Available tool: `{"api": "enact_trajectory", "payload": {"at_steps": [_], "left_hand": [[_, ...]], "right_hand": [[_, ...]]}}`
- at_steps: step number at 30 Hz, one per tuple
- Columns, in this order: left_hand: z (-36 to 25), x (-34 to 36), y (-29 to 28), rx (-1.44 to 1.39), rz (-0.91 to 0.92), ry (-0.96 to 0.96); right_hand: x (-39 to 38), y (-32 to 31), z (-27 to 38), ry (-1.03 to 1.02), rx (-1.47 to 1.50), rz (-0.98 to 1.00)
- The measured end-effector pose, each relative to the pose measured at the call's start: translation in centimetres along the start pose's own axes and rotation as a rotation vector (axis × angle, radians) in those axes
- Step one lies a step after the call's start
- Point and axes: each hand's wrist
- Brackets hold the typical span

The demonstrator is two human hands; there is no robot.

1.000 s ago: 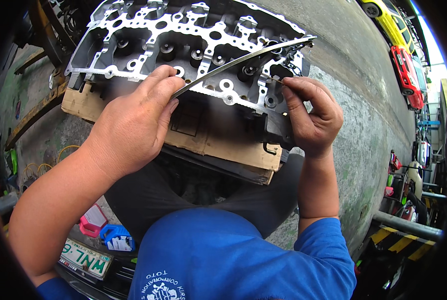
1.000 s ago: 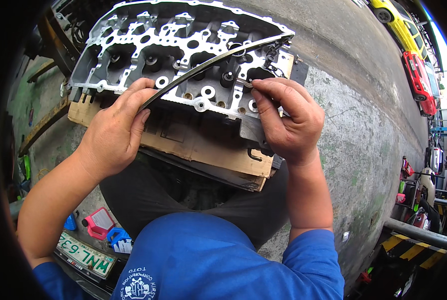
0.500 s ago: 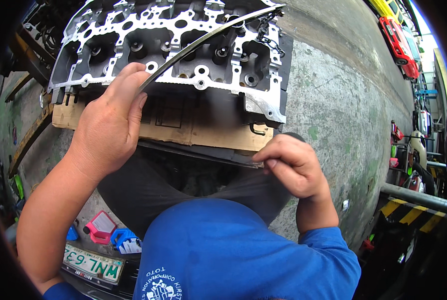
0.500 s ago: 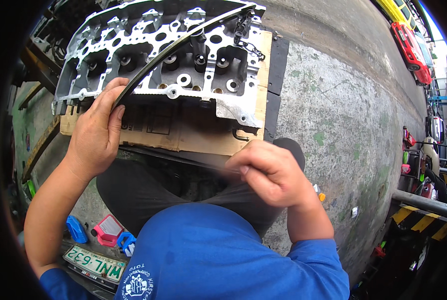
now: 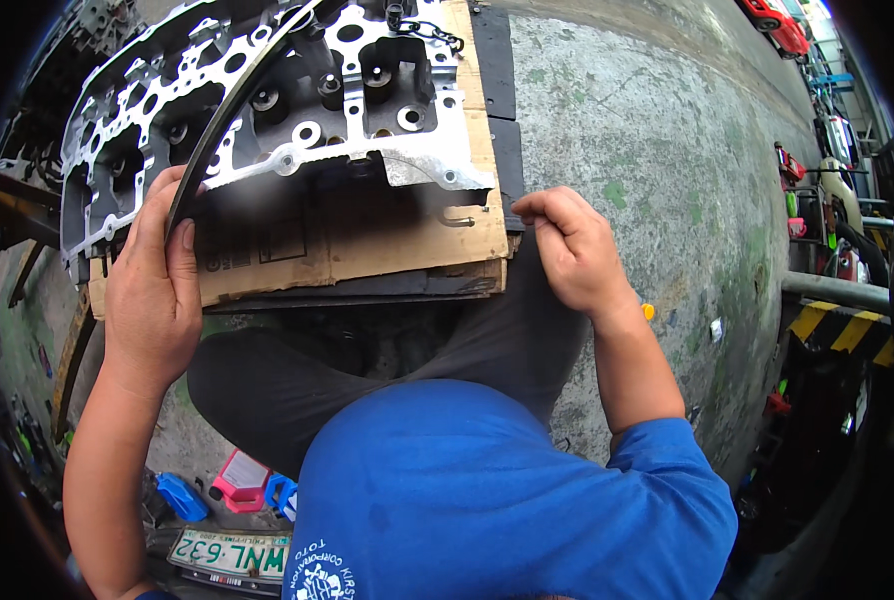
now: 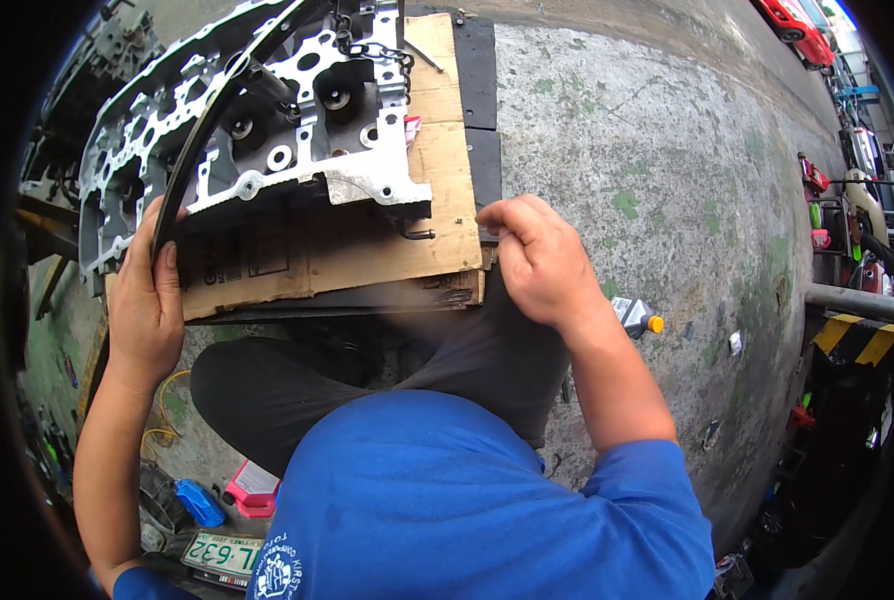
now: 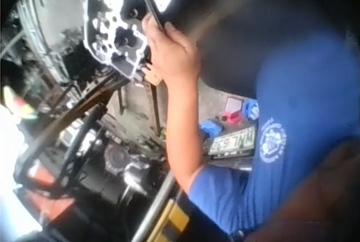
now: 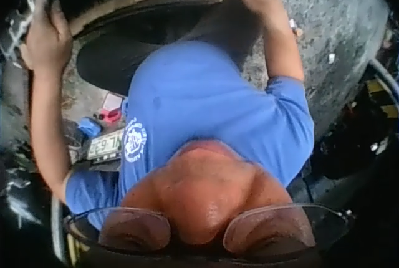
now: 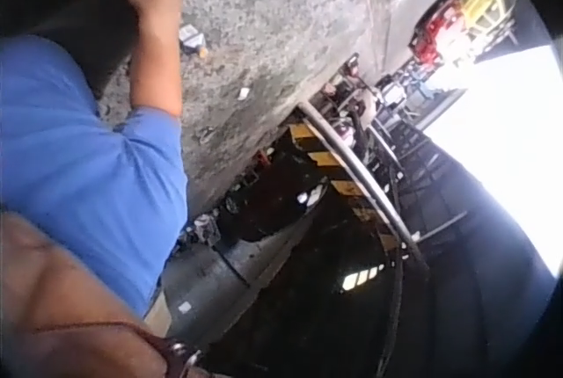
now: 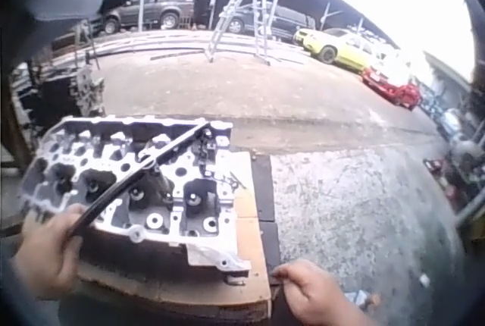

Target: The recorder is shown repairing an engine head by inserting small components into the valve guides and using a precision tool to check or seat them.

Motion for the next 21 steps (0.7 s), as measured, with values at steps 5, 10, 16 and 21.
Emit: {"api": "enact_trajectory", "payload": {"at_steps": [5, 10, 16, 21], "left_hand": [[-1.0, 0.1, -0.4, -0.034, 0.041, -0.034], [-1.3, 0.2, -0.4, -0.109, 0.067, -0.060], [-0.7, 0.1, 0.1, -0.066, -0.051, 0.005], [-0.8, 0.3, 0.3, -0.078, -0.077, 0.031]], "right_hand": [[2.2, 1.9, 0.2, 0.102, -0.269, 0.216], [2.9, 1.8, 0.2, 0.165, -0.350, 0.349], [3.1, 2.5, 0.0, 0.036, -0.477, 0.365], [2.3, 2.9, -1.3, -0.063, -0.470, 0.319]]}}
Point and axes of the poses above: each hand's wrist, its own x-axis towards the middle knuckle, its own y-axis out of the palm, z = x × y, and after that the axes turned 7 degrees about -y, right-handed
